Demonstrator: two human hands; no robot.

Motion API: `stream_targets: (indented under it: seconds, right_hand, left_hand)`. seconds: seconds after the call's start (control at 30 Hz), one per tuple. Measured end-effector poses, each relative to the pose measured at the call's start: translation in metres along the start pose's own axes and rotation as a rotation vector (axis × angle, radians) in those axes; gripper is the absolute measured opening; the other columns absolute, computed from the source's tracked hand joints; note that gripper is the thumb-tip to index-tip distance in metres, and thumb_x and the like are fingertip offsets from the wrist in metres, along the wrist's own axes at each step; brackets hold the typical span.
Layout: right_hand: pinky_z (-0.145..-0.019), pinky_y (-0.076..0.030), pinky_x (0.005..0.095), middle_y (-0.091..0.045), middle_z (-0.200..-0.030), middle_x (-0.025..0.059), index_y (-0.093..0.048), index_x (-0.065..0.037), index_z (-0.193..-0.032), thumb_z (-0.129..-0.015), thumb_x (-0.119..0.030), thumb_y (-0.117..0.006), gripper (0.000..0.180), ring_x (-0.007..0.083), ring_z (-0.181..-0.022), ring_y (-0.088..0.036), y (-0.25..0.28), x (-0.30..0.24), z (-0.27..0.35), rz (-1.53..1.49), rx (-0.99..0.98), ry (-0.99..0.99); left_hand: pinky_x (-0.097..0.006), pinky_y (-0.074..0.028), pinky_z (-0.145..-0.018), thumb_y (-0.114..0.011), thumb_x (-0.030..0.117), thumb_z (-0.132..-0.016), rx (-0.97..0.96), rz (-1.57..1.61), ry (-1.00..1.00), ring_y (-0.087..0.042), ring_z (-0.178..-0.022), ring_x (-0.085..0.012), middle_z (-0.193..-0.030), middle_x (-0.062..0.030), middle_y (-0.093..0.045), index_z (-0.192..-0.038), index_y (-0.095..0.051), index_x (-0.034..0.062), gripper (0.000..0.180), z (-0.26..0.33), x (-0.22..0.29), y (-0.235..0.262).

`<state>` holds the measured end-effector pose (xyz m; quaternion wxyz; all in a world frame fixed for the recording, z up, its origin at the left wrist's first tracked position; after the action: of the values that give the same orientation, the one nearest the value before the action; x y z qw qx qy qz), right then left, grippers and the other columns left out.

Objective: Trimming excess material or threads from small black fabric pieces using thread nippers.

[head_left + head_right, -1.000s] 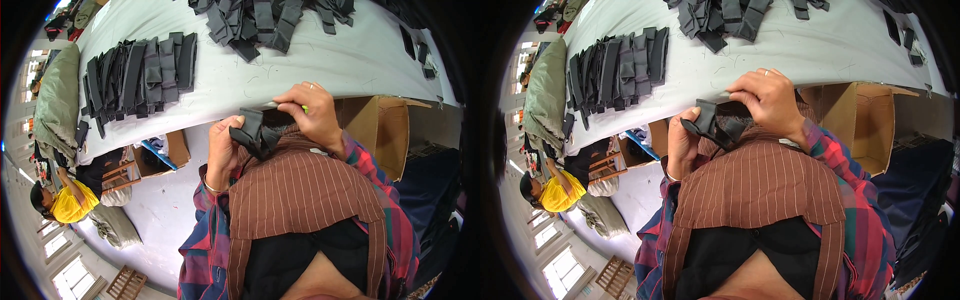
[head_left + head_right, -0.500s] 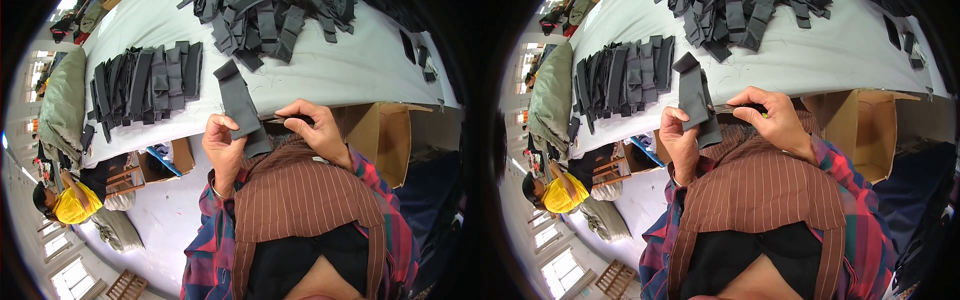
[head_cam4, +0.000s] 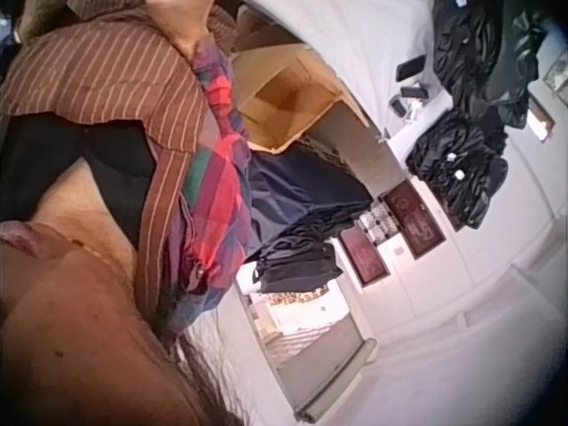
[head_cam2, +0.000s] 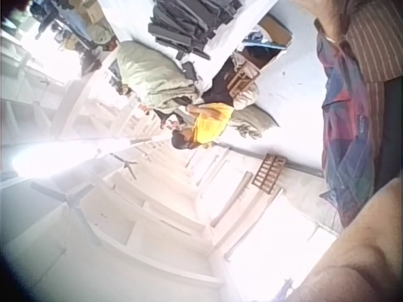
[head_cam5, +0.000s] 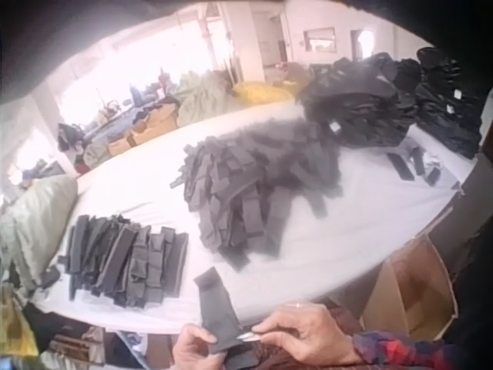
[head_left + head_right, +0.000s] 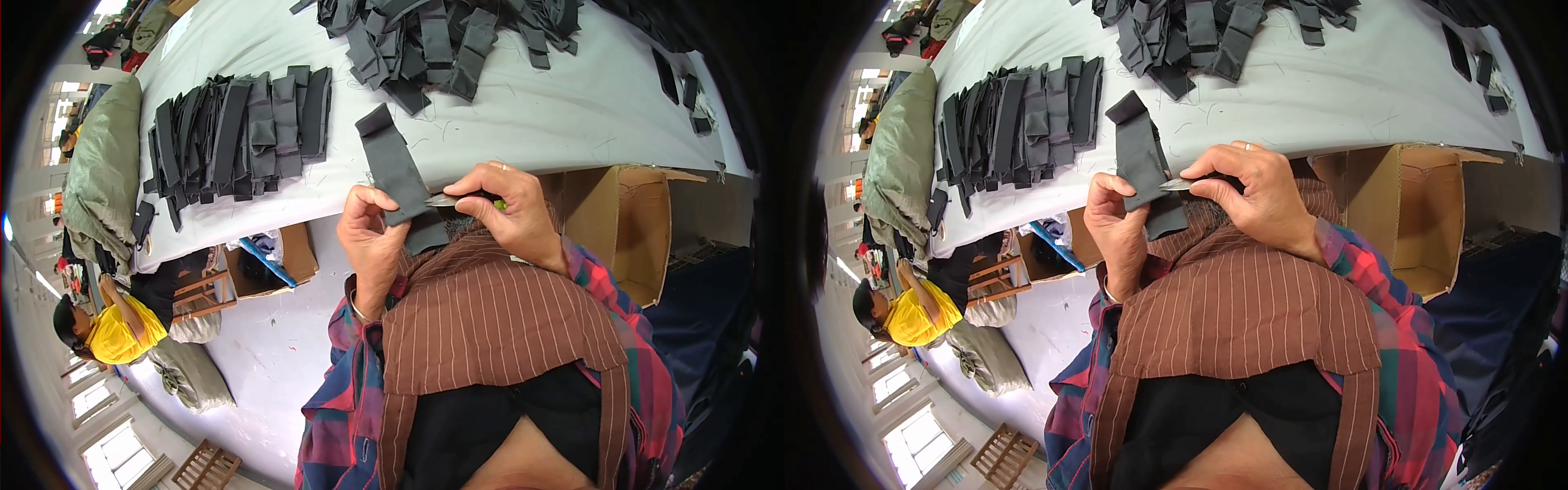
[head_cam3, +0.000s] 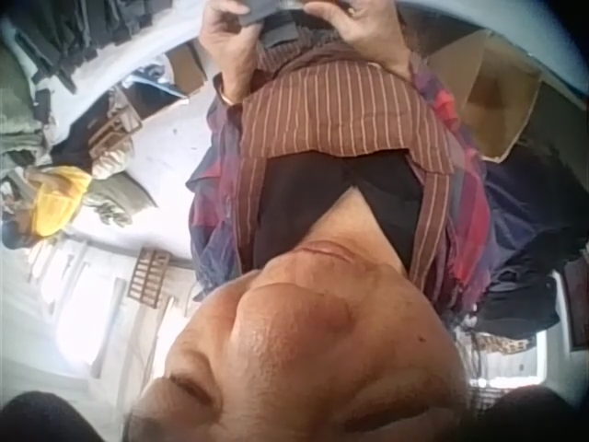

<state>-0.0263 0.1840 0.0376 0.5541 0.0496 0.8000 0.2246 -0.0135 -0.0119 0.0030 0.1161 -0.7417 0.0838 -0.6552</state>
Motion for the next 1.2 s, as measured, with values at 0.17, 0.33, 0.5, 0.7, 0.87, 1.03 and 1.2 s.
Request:
stream_targets:
  seconds: [0.17,0.33,0.5,0.7,0.87,1.03,1.2]
  right_hand:
    - [-0.066,-0.041,0.0316,-0.065,-0.077,0.0041,-0.067,-0.009,-0.086,-0.077,-0.013,-0.071,0.011,0.0219,-0.068,-0.058,0.001,0.002,0.001,0.047,0.063,-0.008]
    - [-0.065,-0.042,0.0324,-0.065,-0.076,0.0036,-0.065,-0.010,-0.087,-0.078,-0.017,-0.070,0.014,0.0225,-0.069,-0.060,-0.004,-0.001,-0.003,0.106,0.039,0.063]
    - [-0.065,-0.042,0.0325,-0.065,-0.075,0.0029,-0.064,-0.009,-0.085,-0.078,-0.018,-0.070,0.013,0.0229,-0.067,-0.060,-0.005,0.000,-0.004,0.133,-0.023,0.066]
    - [-0.064,-0.042,0.0318,-0.066,-0.074,0.0028,-0.064,-0.009,-0.083,-0.077,-0.018,-0.071,0.013,0.0219,-0.065,-0.060,-0.008,0.000,-0.008,0.122,-0.031,0.079]
    - [-0.064,-0.038,0.0310,-0.065,-0.075,0.0055,-0.066,-0.007,-0.086,-0.075,-0.012,-0.070,0.012,0.0227,-0.068,-0.057,-0.005,0.003,-0.008,0.120,-0.096,0.038]
    - [-0.062,-0.041,0.0237,-0.062,-0.077,-0.0002,-0.064,-0.007,-0.097,-0.081,-0.014,-0.070,0.018,0.0074,-0.068,-0.055,-0.008,0.012,-0.011,-0.305,0.084,-0.192]
    - [-0.066,-0.042,0.0191,-0.059,-0.080,-0.0030,-0.062,-0.003,-0.100,-0.082,-0.010,-0.070,0.020,0.0032,-0.073,-0.050,-0.017,0.023,-0.018,-0.568,-0.093,-0.435]
  left_hand:
    - [-0.020,-0.043,-0.078,-0.066,-0.013,-0.074,0.003,-0.023,0.018,-0.055,-0.086,-0.0069,-0.090,-0.0003,-0.056,-0.088,-0.052,0.0057,0.027,0.001,0.002,-0.003]
    - [-0.020,-0.045,-0.075,-0.065,-0.013,-0.074,-0.035,-0.186,-0.038,-0.055,-0.086,-0.0073,-0.091,0.0000,-0.056,-0.089,-0.050,0.0070,0.030,0.000,-0.001,-0.003]
    - [-0.018,-0.044,-0.073,-0.066,-0.013,-0.074,-0.044,-0.205,-0.021,-0.053,-0.086,-0.0059,-0.092,0.0013,-0.053,-0.092,-0.047,0.0076,0.032,0.002,0.000,-0.006]
    - [-0.017,-0.043,-0.074,-0.066,-0.012,-0.075,-0.051,-0.164,-0.002,-0.052,-0.085,-0.0046,-0.092,0.0018,-0.053,-0.093,-0.045,0.0085,0.034,0.001,-0.006,-0.006]
    - [-0.017,-0.043,-0.075,-0.066,-0.012,-0.075,-0.026,-0.155,0.010,-0.052,-0.086,-0.0050,-0.091,0.0013,-0.053,-0.092,-0.044,0.0086,0.034,0.001,-0.009,-0.003]
    - [-0.017,-0.042,-0.075,-0.066,-0.011,-0.076,-0.001,-0.130,0.058,-0.051,-0.084,-0.0051,-0.090,0.0011,-0.052,-0.091,-0.045,0.0078,0.032,0.000,-0.010,-0.005]
    - [-0.022,-0.046,-0.074,-0.067,-0.007,-0.075,-0.136,-0.255,-0.032,-0.055,-0.080,-0.0074,-0.084,0.0001,-0.051,-0.085,-0.049,0.0043,0.024,0.000,-0.014,-0.008]
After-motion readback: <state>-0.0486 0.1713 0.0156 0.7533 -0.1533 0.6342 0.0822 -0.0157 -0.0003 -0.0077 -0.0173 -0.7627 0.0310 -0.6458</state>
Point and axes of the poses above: each hand's wrist, its own z-axis away from the middle knuckle, its own y-axis out of the back of the hand, x = y × z, the point moved 1 cm from there along -z, towards the middle knuckle
